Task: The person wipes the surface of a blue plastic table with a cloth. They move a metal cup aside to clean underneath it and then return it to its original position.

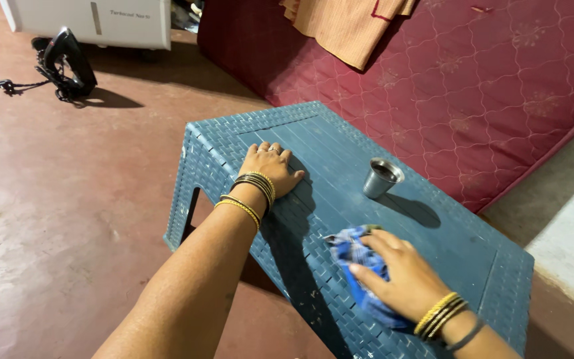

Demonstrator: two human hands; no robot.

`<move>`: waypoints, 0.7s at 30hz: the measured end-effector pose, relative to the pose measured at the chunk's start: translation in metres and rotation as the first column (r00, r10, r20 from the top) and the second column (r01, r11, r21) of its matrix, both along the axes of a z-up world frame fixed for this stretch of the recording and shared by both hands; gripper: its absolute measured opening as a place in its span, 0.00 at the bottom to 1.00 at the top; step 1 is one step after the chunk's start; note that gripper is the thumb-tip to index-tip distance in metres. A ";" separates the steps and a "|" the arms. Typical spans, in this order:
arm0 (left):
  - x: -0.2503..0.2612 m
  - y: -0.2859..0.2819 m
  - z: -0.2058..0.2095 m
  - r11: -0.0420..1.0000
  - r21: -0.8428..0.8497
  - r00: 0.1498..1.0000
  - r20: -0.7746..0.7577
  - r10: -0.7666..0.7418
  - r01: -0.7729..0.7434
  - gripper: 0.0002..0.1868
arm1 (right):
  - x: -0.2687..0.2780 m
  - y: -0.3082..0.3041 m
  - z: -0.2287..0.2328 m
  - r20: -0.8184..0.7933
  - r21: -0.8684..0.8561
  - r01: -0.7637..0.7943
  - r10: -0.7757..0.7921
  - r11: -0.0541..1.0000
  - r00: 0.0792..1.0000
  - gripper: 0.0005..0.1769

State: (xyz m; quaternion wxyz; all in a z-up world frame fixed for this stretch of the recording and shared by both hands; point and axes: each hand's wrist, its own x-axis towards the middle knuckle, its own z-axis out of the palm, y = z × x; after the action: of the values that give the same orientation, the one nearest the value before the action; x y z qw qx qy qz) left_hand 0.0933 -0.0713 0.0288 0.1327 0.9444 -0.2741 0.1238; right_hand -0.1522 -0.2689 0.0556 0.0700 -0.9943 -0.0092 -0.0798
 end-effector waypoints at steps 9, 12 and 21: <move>0.001 -0.002 0.002 1.000 0.006 1.000 -0.016 0.008 -0.007 0.36 | 0.002 0.019 0.006 -0.004 0.102 -0.198 0.199 0.975 0.980 0.31; 0.002 -0.001 0.001 1.000 0.008 1.000 -0.013 0.005 -0.005 0.36 | -0.010 -0.020 0.001 -0.008 0.105 -0.163 0.165 0.981 0.986 0.29; -0.004 0.001 0.007 1.000 0.024 0.999 -0.032 0.007 -0.006 0.35 | 0.011 -0.190 -0.017 0.047 0.047 0.395 -0.397 0.917 0.916 0.32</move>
State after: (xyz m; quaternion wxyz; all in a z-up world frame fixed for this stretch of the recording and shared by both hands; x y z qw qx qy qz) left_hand 0.0896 -0.0699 0.0353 0.1253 0.9487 -0.2702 0.1059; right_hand -0.1412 -0.4588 0.0386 0.0701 -0.9715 0.1918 -0.1201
